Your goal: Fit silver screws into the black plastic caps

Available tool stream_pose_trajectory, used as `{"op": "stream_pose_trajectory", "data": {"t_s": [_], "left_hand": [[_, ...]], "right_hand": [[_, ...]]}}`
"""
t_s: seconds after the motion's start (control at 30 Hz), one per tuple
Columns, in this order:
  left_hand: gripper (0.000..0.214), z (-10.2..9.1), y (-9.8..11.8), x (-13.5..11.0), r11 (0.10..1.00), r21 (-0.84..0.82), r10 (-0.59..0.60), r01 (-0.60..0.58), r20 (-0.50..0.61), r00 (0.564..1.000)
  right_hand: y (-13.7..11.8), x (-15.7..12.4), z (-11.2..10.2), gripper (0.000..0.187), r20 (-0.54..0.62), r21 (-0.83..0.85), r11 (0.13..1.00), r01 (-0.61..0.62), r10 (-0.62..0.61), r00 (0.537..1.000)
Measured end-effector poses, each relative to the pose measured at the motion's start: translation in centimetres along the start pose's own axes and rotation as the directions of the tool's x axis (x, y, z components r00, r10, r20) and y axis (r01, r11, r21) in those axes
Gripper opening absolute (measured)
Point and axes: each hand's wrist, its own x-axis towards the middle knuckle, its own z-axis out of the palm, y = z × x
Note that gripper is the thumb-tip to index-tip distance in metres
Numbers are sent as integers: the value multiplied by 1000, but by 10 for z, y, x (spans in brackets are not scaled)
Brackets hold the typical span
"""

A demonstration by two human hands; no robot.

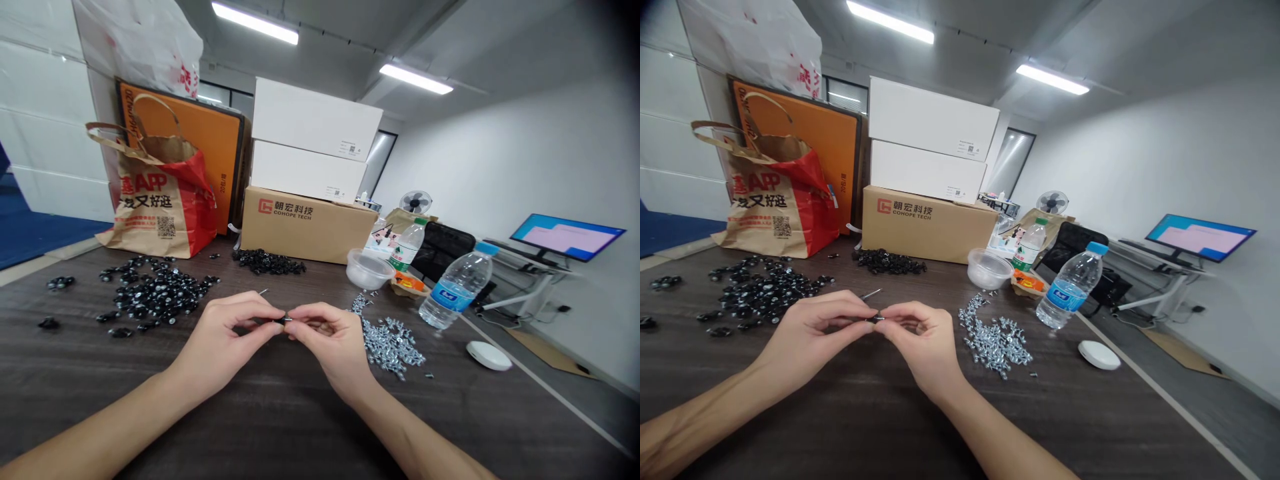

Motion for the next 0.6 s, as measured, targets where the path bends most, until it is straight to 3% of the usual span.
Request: {"op": "stream_pose_trajectory", "data": {"t_s": [0.6], "left_hand": [[18, 0, 1, 0, 1000, 5, 26, -25, -18, 1000]], "right_hand": [[4, 1, -1, 2, 45, -18, 999, 41, -40, 998]]}}
